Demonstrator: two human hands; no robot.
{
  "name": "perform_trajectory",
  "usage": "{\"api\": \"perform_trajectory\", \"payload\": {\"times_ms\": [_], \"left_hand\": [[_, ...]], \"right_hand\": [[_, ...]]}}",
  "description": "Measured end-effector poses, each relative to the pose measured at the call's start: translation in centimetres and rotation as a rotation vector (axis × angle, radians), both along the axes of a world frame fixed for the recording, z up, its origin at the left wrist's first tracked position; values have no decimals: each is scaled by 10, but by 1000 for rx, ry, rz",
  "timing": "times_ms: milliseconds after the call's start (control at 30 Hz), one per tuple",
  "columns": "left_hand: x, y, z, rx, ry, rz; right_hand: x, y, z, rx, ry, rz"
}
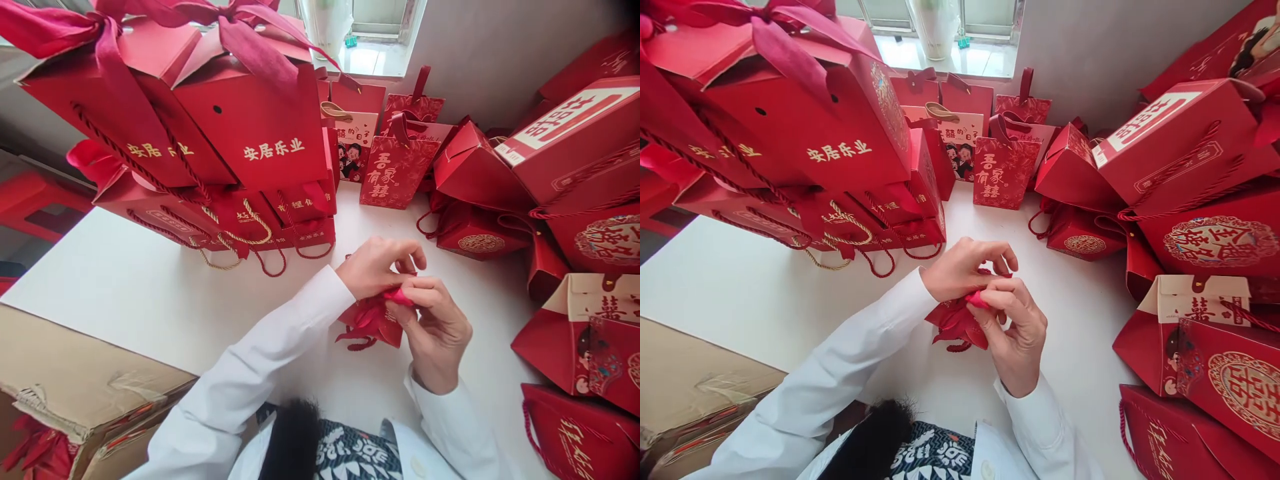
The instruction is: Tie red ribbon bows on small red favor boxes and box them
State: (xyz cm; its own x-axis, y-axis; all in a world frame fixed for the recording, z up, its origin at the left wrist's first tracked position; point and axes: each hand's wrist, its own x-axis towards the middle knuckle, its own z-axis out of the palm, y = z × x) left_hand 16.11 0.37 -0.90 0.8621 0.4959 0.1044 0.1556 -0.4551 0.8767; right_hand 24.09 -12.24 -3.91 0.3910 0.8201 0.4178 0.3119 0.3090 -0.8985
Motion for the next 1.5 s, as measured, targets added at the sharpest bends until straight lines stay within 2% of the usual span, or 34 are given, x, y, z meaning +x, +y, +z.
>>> {"api": "perform_trajectory", "payload": {"times_ms": [100, 200, 267, 333, 400, 500, 567, 667, 800, 900, 1033, 1167, 1300, 1367, 1500], "left_hand": [[-5, 4, 6, 45, -30, -57], [-31, -1, 26, 195, -68, 148], [-55, -14, 39, 264, -18, 309], [-75, -33, 44, 256, 62, 366], [-85, -55, 41, 214, 145, 392], [-81, -82, 29, 176, 250, 468], [-73, -91, 24, 179, 307, 535], [-62, -96, 22, 204, 395, 601], [-53, -97, 28, 286, 551, 561], [-48, -99, 32, 362, 668, 522], [-43, -100, 36, 384, 752, 484], [-44, -97, 34, 330, 664, 527], [-49, -89, 31, 212, 526, 532], [-52, -85, 31, 130, 458, 542], [-58, -80, 31, 36, 337, 483]], "right_hand": [[0, 2, 1, -99, 122, -51], [1, 1, 3, -215, 196, -48], [4, 1, 4, -244, 206, -28], [10, 1, 5, -249, 166, 22], [18, 3, 7, -237, 42, 99], [29, 9, 10, -191, -243, 196], [33, 15, 13, -180, -384, 216], [35, 21, 16, -221, -409, 236], [38, 27, 19, -265, -342, 353], [43, 31, 21, -262, -381, 480], [49, 37, 24, -203, -464, 544], [51, 36, 26, -197, -558, 560], [51, 29, 30, -190, -585, 448], [51, 26, 31, -177, -582, 445], [49, 26, 31, -43, -555, 505]]}}
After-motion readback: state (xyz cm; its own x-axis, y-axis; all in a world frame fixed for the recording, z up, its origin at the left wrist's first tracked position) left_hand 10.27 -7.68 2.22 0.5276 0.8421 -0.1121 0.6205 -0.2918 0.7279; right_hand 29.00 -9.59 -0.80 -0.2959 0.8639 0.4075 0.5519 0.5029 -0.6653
